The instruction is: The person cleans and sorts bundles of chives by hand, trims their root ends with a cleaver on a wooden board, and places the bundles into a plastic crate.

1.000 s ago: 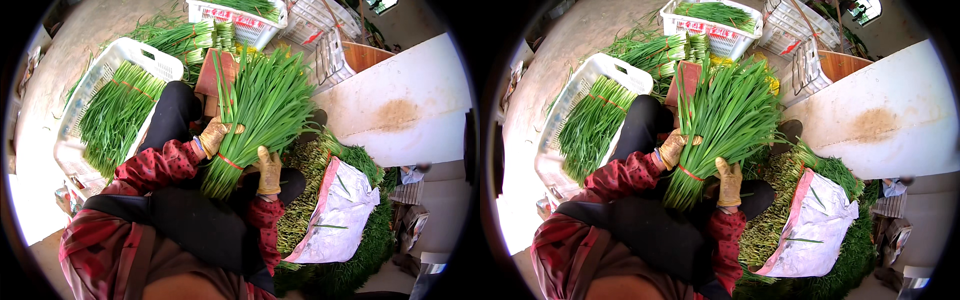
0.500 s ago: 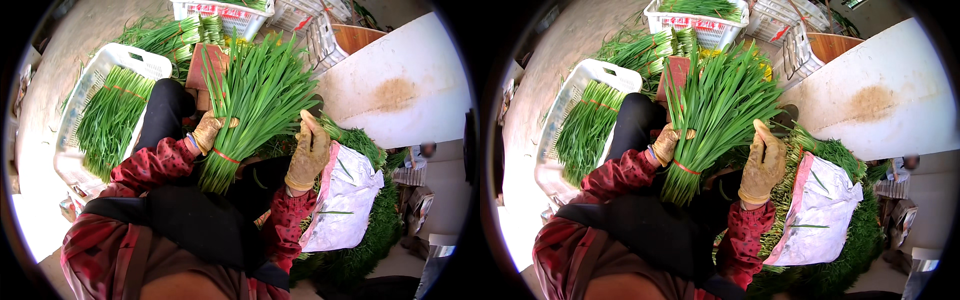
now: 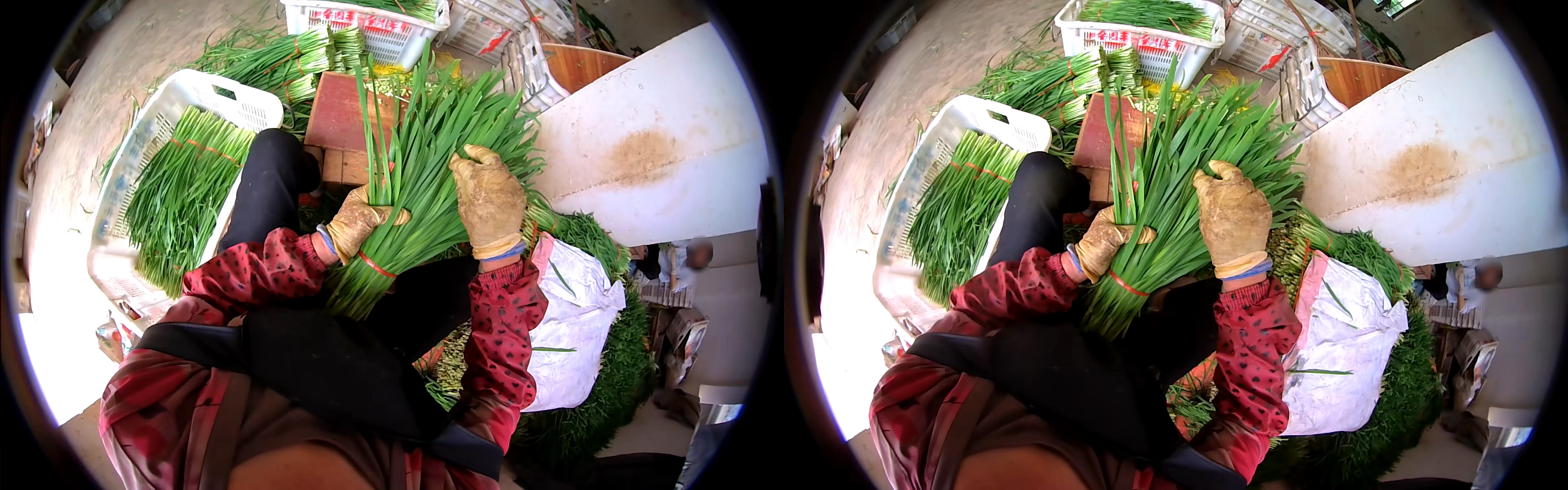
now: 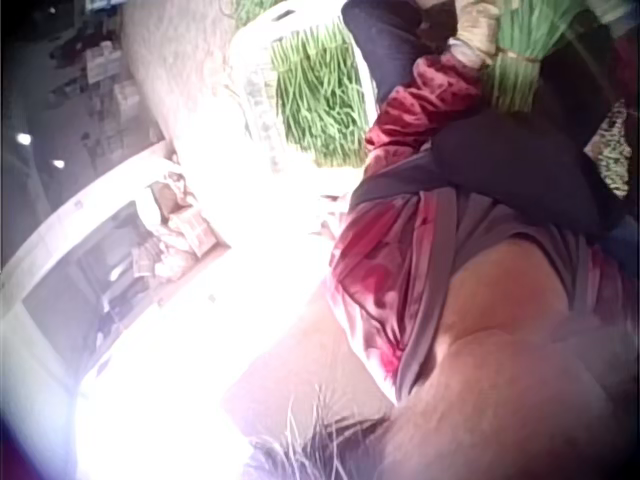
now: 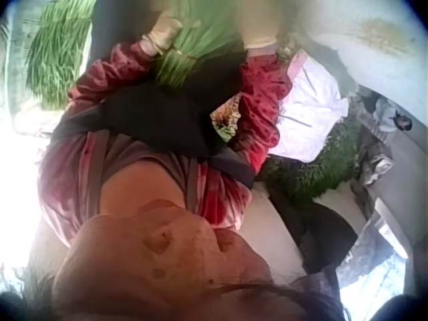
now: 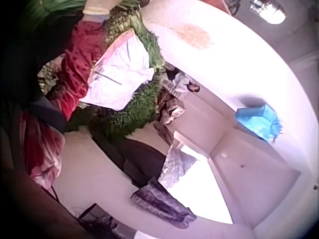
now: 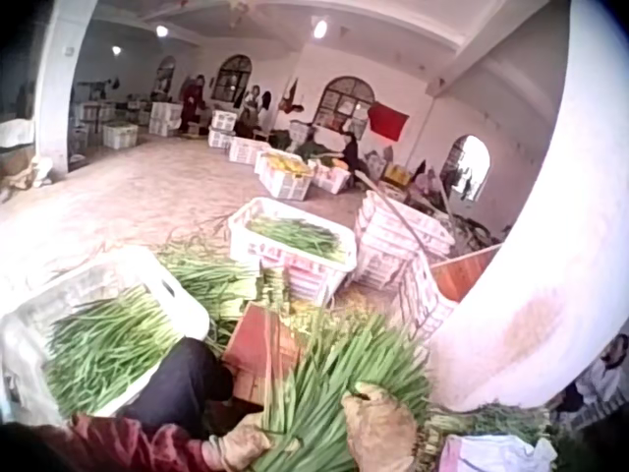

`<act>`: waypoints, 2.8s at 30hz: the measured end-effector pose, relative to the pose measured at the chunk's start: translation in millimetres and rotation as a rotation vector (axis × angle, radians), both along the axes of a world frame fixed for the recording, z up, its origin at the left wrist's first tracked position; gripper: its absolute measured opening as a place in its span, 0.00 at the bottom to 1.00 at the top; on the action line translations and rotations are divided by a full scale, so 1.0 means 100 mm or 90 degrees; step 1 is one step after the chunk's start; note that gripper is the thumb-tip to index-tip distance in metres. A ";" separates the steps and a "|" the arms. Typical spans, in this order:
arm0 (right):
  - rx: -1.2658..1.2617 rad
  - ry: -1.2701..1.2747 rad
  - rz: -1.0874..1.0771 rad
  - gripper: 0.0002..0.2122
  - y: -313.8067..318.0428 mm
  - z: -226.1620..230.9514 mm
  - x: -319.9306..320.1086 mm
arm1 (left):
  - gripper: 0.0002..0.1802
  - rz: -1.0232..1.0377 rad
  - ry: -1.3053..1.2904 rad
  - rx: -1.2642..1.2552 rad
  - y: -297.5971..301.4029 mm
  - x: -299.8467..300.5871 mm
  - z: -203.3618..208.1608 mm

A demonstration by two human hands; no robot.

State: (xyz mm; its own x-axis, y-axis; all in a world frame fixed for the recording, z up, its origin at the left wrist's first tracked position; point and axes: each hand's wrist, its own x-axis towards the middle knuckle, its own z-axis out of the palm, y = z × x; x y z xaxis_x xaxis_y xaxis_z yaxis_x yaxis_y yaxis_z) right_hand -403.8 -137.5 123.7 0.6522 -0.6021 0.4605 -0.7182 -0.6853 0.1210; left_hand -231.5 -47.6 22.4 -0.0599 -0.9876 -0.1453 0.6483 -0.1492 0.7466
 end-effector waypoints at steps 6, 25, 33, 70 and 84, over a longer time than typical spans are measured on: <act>0.122 -0.533 -0.122 0.09 0.04 0.05 -0.34 | 0.20 0.007 0.014 0.012 -0.02 0.07 -0.05; 0.673 -0.989 -0.172 0.26 0.60 -0.84 0.33 | 0.52 0.017 -0.189 -0.096 -0.16 0.24 0.18; 0.589 -1.027 -0.148 0.18 0.75 -0.71 0.35 | 0.33 0.075 -0.225 -0.043 -0.38 0.28 0.02; 0.742 -1.084 0.001 0.26 0.76 -0.93 0.29 | 0.54 0.024 -0.104 -0.162 -0.19 0.36 0.11; 0.650 -0.908 -0.047 0.27 0.76 -0.68 0.38 | 0.37 0.048 -0.036 -0.086 -0.08 0.08 0.15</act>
State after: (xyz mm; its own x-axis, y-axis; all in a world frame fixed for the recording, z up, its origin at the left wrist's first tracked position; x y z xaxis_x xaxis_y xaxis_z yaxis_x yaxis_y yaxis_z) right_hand -365.8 -61.1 55.8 0.0721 -0.9961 0.0505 0.0989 -0.0433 -0.9942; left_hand -224.0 -55.9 37.8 0.0204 -0.9997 -0.0124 0.6102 0.0026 0.7923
